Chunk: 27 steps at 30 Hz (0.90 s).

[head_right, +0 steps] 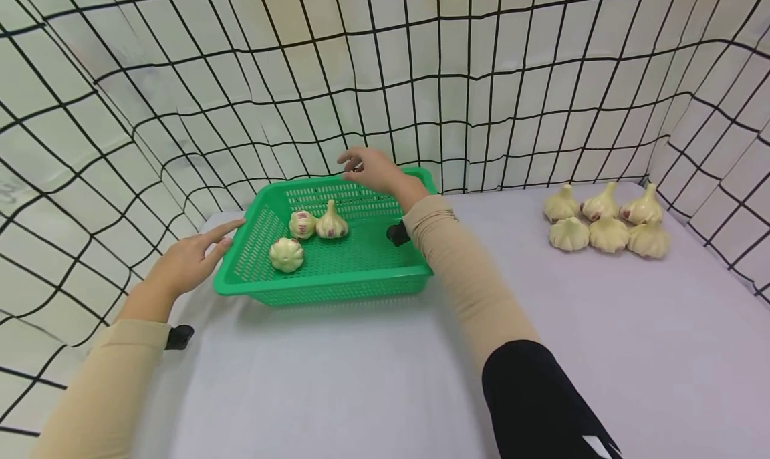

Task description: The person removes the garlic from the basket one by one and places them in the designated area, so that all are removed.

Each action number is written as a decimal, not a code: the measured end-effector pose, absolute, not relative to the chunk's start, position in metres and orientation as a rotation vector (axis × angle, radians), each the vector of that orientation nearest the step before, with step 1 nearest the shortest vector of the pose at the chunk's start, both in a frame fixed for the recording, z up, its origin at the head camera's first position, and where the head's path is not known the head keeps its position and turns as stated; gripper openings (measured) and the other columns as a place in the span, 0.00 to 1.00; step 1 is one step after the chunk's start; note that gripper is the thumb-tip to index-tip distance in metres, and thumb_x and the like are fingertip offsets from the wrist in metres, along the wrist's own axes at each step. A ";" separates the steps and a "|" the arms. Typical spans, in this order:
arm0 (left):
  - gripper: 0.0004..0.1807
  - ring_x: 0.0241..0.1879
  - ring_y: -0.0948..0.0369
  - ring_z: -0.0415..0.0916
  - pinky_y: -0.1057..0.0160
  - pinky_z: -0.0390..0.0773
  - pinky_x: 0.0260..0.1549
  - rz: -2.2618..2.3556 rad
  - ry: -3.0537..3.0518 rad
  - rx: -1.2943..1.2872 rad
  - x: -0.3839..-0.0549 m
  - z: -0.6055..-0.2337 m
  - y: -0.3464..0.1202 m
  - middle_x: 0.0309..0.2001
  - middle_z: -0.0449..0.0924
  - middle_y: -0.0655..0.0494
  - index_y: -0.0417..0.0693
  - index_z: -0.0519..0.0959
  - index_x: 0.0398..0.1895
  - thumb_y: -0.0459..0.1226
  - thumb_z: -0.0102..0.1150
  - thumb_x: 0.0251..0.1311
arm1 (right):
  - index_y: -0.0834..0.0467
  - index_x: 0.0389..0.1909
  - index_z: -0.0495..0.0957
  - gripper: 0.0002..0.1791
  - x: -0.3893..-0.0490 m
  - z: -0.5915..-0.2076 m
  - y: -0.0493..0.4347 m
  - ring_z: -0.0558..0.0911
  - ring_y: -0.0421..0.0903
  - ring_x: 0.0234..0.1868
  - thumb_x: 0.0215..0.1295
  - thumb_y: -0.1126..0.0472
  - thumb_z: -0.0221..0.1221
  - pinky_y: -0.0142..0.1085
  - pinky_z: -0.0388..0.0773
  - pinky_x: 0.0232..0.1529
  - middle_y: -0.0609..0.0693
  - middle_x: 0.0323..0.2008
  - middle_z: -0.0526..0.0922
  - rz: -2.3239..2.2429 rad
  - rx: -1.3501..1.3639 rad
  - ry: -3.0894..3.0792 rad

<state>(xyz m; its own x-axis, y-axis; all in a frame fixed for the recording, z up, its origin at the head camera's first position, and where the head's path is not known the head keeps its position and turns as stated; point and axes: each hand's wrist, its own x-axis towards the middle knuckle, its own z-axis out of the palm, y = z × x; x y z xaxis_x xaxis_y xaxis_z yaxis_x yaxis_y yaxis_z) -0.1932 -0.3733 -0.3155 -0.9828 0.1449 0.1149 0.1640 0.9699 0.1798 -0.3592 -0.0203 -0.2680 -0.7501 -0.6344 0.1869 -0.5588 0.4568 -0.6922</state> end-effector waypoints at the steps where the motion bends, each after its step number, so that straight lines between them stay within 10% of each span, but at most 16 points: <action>1: 0.31 0.62 0.29 0.69 0.26 0.69 0.55 -0.290 -3.017 -0.241 -0.194 -0.316 -0.372 0.64 0.73 0.27 0.57 0.59 0.81 0.57 0.29 0.82 | 0.59 0.69 0.73 0.23 -0.359 -0.270 -0.023 0.78 0.56 0.63 0.76 0.61 0.60 0.44 0.77 0.60 0.60 0.62 0.78 -1.153 -1.063 2.590; 27: 0.32 0.62 0.28 0.69 0.26 0.69 0.56 -0.288 -3.036 -0.223 -0.195 -0.315 -0.372 0.64 0.72 0.26 0.58 0.57 0.81 0.57 0.28 0.82 | 0.59 0.71 0.72 0.29 -0.353 -0.292 -0.083 0.74 0.53 0.63 0.69 0.70 0.62 0.43 0.74 0.61 0.58 0.64 0.75 -0.300 -1.180 2.508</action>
<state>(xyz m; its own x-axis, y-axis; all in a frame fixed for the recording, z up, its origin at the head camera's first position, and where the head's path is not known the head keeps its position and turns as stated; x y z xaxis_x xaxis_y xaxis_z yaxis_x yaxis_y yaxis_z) -0.1949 -0.3719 -0.3150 -0.9859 0.1366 0.0966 0.1523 0.9717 0.1804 -0.3530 -0.0831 -0.2921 -0.5910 -0.7751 -0.2235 -0.7005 0.6305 -0.3342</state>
